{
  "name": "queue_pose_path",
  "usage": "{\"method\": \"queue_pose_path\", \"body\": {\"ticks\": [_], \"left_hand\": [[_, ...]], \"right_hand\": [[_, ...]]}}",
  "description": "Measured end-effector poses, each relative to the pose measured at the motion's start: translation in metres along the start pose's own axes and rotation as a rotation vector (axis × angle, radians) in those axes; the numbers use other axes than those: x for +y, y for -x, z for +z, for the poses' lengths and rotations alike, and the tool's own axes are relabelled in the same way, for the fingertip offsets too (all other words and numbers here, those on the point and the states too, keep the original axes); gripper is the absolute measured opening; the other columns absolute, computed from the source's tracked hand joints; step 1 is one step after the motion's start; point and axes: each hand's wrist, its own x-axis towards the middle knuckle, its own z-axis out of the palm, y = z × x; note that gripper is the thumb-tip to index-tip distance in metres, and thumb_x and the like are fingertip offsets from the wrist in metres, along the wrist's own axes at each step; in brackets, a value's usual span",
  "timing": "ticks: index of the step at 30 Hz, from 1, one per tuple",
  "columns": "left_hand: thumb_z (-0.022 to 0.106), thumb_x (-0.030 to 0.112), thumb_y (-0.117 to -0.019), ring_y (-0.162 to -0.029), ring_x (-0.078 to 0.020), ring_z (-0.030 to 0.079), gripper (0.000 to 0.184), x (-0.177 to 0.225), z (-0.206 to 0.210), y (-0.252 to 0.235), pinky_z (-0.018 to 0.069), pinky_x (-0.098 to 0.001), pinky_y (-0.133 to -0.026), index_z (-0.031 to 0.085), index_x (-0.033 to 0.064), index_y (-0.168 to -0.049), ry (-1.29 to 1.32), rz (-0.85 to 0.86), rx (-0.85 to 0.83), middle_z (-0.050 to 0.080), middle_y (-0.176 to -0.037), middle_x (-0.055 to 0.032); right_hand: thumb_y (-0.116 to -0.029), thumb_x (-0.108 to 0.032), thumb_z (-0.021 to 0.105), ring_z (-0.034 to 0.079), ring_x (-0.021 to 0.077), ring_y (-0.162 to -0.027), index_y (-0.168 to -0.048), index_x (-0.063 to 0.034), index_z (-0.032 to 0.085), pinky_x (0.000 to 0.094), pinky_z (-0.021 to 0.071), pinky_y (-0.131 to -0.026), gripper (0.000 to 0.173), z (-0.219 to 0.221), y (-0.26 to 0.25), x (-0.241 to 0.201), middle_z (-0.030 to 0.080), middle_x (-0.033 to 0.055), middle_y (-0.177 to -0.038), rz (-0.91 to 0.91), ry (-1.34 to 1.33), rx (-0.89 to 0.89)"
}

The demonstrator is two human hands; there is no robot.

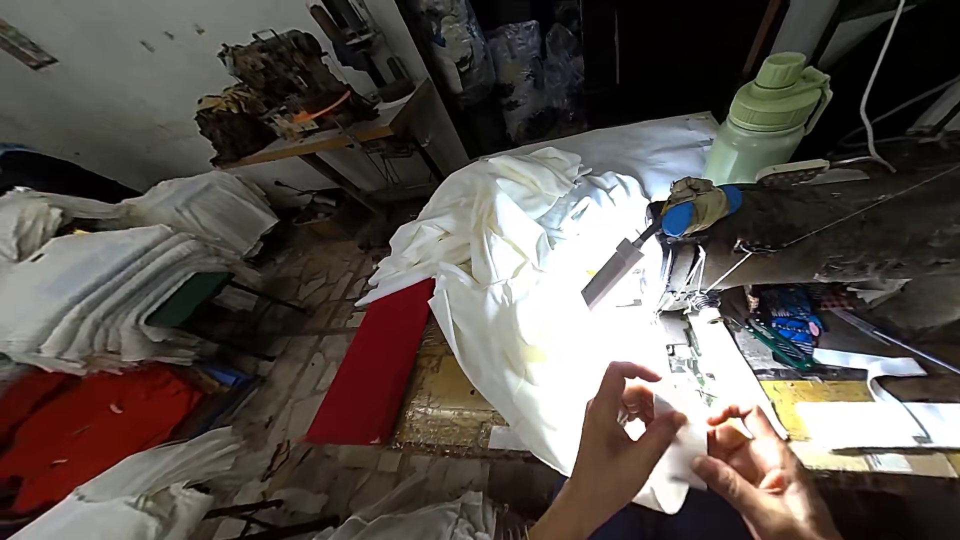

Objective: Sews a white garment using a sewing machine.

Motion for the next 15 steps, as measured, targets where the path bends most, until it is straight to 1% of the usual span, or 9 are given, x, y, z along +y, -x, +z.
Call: {"method": "queue_pose_path", "body": {"ticks": [1, 3, 6, 8, 10, 12, 13, 14, 15], "left_hand": [[0.069, 0.004, -0.0917, -0.077, 0.0001, 0.065, 0.031, -0.004, -0.004, 0.0, 0.0568, -0.02, -0.075, 0.054, -0.0066, -0.117, -0.007, -0.031, -0.01, 0.067, -0.084, 0.0009], [0.064, 0.008, -0.0957, -0.078, -0.0007, 0.063, 0.026, -0.008, -0.014, -0.001, 0.0547, -0.02, -0.075, 0.058, -0.0084, -0.115, -0.139, -0.077, -0.076, 0.067, -0.086, -0.0017], [0.053, 0.016, -0.1016, -0.084, -0.0191, 0.071, 0.027, -0.016, -0.028, -0.01, 0.0562, -0.039, -0.077, 0.071, -0.0007, -0.112, -0.588, -0.109, -0.191, 0.074, -0.091, -0.0114], [0.048, 0.022, -0.1054, -0.099, -0.0311, 0.071, 0.034, -0.024, -0.035, -0.019, 0.0527, -0.0541, -0.089, 0.071, 0.0034, -0.122, -0.755, -0.207, -0.314, 0.075, -0.103, -0.0167], [0.047, 0.024, -0.1059, -0.104, -0.0318, 0.07, 0.036, -0.04, -0.039, -0.029, 0.0521, -0.0556, -0.091, 0.067, 0.0053, -0.13, -0.856, -0.144, -0.428, 0.073, -0.111, -0.0161], [0.051, 0.025, -0.1032, -0.102, -0.0296, 0.071, 0.035, -0.048, -0.042, -0.033, 0.0551, -0.0484, -0.089, 0.069, 0.003, -0.124, -0.927, -0.104, -0.455, 0.073, -0.108, -0.0164], [0.054, 0.027, -0.1028, -0.112, -0.0307, 0.068, 0.039, -0.046, -0.047, -0.031, 0.0514, -0.0458, -0.098, 0.067, 0.0, -0.128, -0.914, -0.265, -0.472, 0.071, -0.117, -0.0202], [0.057, 0.03, -0.1036, -0.127, -0.0305, 0.059, 0.046, -0.04, -0.054, -0.031, 0.0425, -0.0424, -0.11, 0.06, -0.0034, -0.136, -0.817, -0.552, -0.468, 0.063, -0.133, -0.0238], [0.06, 0.03, -0.102, -0.131, -0.0295, 0.055, 0.049, -0.041, -0.059, -0.031, 0.0397, -0.0405, -0.113, 0.057, -0.0047, -0.137, -0.757, -0.689, -0.426, 0.06, -0.137, -0.0243]], "right_hand": [[-0.084, 0.005, 0.07, 0.072, 0.0043, -0.084, -0.116, -0.0155, 0.045, 0.0262, 0.0624, -0.077, 0.045, 0.002, 0.005, 0.006, 0.072, -0.0122, -0.095, 0.046, -0.031, 0.015], [-0.0827, 0.013, 0.064, 0.072, 0.0044, -0.085, -0.112, -0.0128, 0.048, 0.0256, 0.062, -0.079, 0.042, 0.001, 0.01, 0.012, 0.072, -0.0106, -0.095, 0.052, -0.003, 0.016], [-0.0871, -0.002, 0.069, 0.066, -0.002, -0.095, -0.109, -0.0103, 0.059, 0.0208, 0.0578, -0.088, 0.025, -0.006, 0.002, 0.022, 0.069, -0.0114, -0.1, -0.12, 0.252, -0.042], [-0.0896, -0.014, 0.064, 0.064, -0.0042, -0.094, -0.104, -0.0043, 0.064, 0.0161, 0.0546, -0.088, 0.017, -0.007, -0.012, 0.037, 0.07, -0.0049, -0.096, -0.227, 0.459, -0.049], [-0.089, -0.013, 0.058, 0.066, -0.0005, -0.088, -0.101, 0.0022, 0.068, 0.0165, 0.0544, -0.083, 0.022, -0.005, -0.023, 0.052, 0.071, 0.0032, -0.091, -0.245, 0.595, -0.058], [-0.0902, -0.013, 0.055, 0.066, 0.0083, -0.077, -0.097, 0.0024, 0.07, 0.0226, 0.0551, -0.074, 0.022, -0.003, -0.025, 0.061, 0.07, 0.0083, -0.083, -0.218, 0.753, -0.053], [-0.089, -0.015, 0.054, 0.066, 0.0109, -0.073, -0.094, 0.0015, 0.07, 0.0251, 0.0545, -0.07, 0.023, -0.003, -0.022, 0.064, 0.069, 0.0085, -0.08, -0.209, 0.813, -0.039], [-0.0876, -0.015, 0.054, 0.065, 0.0129, -0.071, -0.093, 0.0009, 0.069, 0.0274, 0.054, -0.068, 0.023, -0.004, -0.019, 0.064, 0.068, 0.0085, -0.078, -0.198, 0.853, -0.03], [-0.0868, -0.015, 0.054, 0.064, 0.0138, -0.069, -0.092, 0.0003, 0.069, 0.0286, 0.0537, -0.065, 0.022, -0.004, -0.016, 0.063, 0.067, 0.008, -0.077, -0.184, 0.878, -0.02]]}}
